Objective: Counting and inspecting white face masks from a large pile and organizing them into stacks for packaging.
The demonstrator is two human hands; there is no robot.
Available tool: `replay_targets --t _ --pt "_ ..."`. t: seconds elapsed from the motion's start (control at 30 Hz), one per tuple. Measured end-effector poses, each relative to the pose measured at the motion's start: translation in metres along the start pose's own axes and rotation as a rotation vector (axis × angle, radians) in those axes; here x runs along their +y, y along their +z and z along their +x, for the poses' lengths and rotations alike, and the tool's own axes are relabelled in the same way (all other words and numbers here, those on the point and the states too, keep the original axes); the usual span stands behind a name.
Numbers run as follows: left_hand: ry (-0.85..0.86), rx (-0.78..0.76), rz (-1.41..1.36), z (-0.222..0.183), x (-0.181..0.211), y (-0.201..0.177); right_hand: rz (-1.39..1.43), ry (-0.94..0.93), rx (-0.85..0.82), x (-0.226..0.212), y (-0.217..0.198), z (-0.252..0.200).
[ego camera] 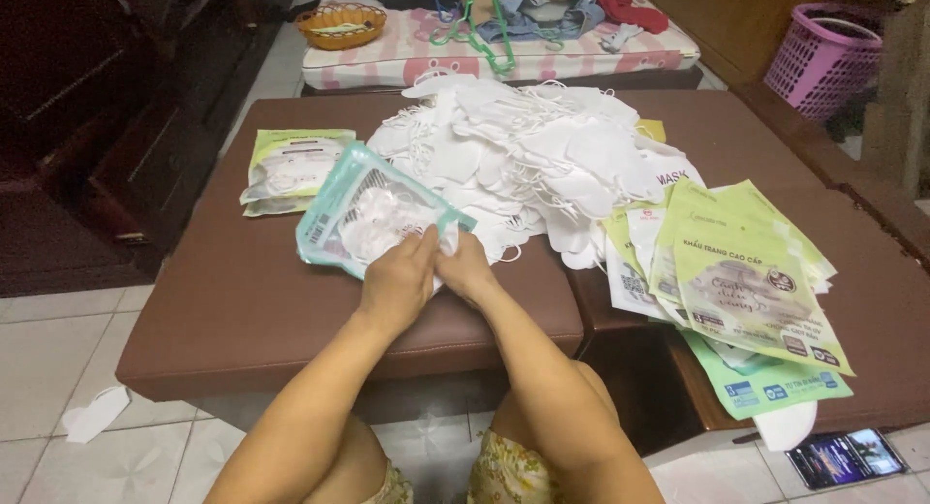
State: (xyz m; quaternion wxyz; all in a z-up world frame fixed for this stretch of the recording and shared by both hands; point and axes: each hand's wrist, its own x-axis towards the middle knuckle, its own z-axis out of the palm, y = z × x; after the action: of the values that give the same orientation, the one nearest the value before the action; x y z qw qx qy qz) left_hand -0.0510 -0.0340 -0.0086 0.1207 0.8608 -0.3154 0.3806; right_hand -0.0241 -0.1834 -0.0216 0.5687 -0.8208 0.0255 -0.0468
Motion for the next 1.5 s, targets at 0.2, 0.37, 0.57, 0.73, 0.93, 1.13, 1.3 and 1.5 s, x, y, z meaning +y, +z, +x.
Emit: replay_targets --t 0.2,0.37,0.57,0.73,0.93,1.13,1.3,1.5 --pt "-0.155 0.073 -0.073 0.002 -0.017 -0.003 -0.015 -0.027 -0.069 -0.045 -0.002 -0.044" --pt "0.063 0.13 0.057 0.001 -0.005 0.004 -0.002 -0.052 -0.063 0.006 0.01 -0.002" --pt "0.218 0.204 0.04 0.0 -0.003 0.01 0.237 0.008 -0.032 -0.012 0.012 -0.01" --pt "0.289 0.265 0.101 0.008 0.012 -0.009 0.446 0.067 0.059 -0.024 0.014 -0.01" --pt "0.173 0.027 0.189 0.008 0.033 -0.024 0.709 0.076 0.072 -0.037 -0.004 -0.019" --pt "0.087 -0.168 0.238 0.01 0.015 -0.02 0.791 0.167 -0.089 -0.027 0.005 -0.005" --pt "0.021 0.093 0.045 -0.004 -0.012 -0.015 0.503 -0.017 -0.279 -0.01 0.015 0.005" --pt "0.028 -0.006 0.062 -0.004 0.008 -0.024 0.767 -0.056 -0.269 0.009 0.017 0.027"
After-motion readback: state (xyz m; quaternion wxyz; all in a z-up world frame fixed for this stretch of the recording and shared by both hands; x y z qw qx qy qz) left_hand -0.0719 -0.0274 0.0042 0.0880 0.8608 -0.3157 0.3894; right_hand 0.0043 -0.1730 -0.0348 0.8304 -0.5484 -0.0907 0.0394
